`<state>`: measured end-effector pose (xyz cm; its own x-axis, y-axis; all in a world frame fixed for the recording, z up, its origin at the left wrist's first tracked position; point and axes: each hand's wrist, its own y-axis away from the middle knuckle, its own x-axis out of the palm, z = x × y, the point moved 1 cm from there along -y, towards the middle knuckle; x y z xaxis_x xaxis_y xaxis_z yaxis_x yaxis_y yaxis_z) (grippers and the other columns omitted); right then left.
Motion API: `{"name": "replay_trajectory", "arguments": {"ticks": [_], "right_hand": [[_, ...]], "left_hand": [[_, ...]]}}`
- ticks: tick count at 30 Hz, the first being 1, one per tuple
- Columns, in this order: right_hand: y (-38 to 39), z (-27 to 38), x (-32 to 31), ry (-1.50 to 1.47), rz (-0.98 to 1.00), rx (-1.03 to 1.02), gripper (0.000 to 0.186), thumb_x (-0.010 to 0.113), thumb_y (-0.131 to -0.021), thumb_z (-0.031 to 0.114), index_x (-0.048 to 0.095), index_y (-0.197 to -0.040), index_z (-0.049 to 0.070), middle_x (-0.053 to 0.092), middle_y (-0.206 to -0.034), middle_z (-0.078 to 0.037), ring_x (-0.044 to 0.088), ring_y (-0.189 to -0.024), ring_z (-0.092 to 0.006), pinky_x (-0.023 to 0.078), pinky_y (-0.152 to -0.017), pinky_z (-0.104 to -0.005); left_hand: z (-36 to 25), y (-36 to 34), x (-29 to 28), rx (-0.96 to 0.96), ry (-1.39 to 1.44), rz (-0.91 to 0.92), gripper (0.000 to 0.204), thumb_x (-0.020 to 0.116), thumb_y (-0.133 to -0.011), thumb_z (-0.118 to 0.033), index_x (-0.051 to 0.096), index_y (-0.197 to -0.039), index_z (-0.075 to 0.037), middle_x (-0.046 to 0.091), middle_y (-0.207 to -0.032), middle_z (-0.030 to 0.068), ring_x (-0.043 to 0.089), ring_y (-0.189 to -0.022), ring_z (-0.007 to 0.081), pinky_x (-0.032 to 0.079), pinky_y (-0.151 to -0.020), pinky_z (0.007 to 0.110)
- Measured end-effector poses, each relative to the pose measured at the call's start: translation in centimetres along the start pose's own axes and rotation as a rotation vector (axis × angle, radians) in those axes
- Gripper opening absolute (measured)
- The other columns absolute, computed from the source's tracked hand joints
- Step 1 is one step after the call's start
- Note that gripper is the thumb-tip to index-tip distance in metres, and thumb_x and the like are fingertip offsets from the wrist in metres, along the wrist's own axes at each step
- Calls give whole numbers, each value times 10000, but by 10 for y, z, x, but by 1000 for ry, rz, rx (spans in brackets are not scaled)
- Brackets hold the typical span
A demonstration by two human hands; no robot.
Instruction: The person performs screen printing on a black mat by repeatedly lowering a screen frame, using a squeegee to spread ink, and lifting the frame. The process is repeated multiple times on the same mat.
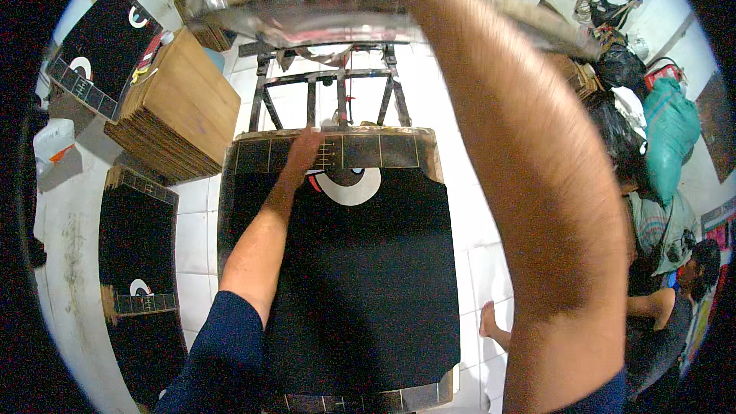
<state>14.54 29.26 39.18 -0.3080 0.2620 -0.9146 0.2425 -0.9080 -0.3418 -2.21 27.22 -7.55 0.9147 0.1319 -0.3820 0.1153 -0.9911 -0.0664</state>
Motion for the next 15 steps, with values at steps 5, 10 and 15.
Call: {"name": "replay_trajectory", "arguments": {"ticks": [5, 10, 15], "right_hand": [[95, -16, 69, 47, -395, -319, 881, 578, -754, 957, 793, -946, 125, 723, -738, -79, 726, -671, -240, 578, -627, -463], [238, -34, 163, -46, -413, -366, 550, 811, -716, 612, 688, -952, 131, 651, -904, -98, 622, -871, -307, 430, -766, -473], [324, -46, 251, -3, -129, -298, 305, 782, -863, 392, 704, -1008, 135, 665, -1009, -67, 617, -977, -287, 436, -870, -467]], "left_hand": [[-113, 121, -48, -155, 804, -262, 664, 543, -1043, -531, 473, -1504, -58, 595, -1453, 127, 585, -1280, 253, 457, -1089, 490], [-176, 214, -44, -186, 1440, -556, 827, 450, -999, -715, 404, -1590, -139, 375, -1655, 97, 338, -1514, 320, 203, -1218, 649], [-95, 269, -27, -898, 1448, -589, 894, 458, -970, -719, 391, -1597, -86, 323, -1669, 190, 330, -1532, 383, 266, -1242, 597]]}}
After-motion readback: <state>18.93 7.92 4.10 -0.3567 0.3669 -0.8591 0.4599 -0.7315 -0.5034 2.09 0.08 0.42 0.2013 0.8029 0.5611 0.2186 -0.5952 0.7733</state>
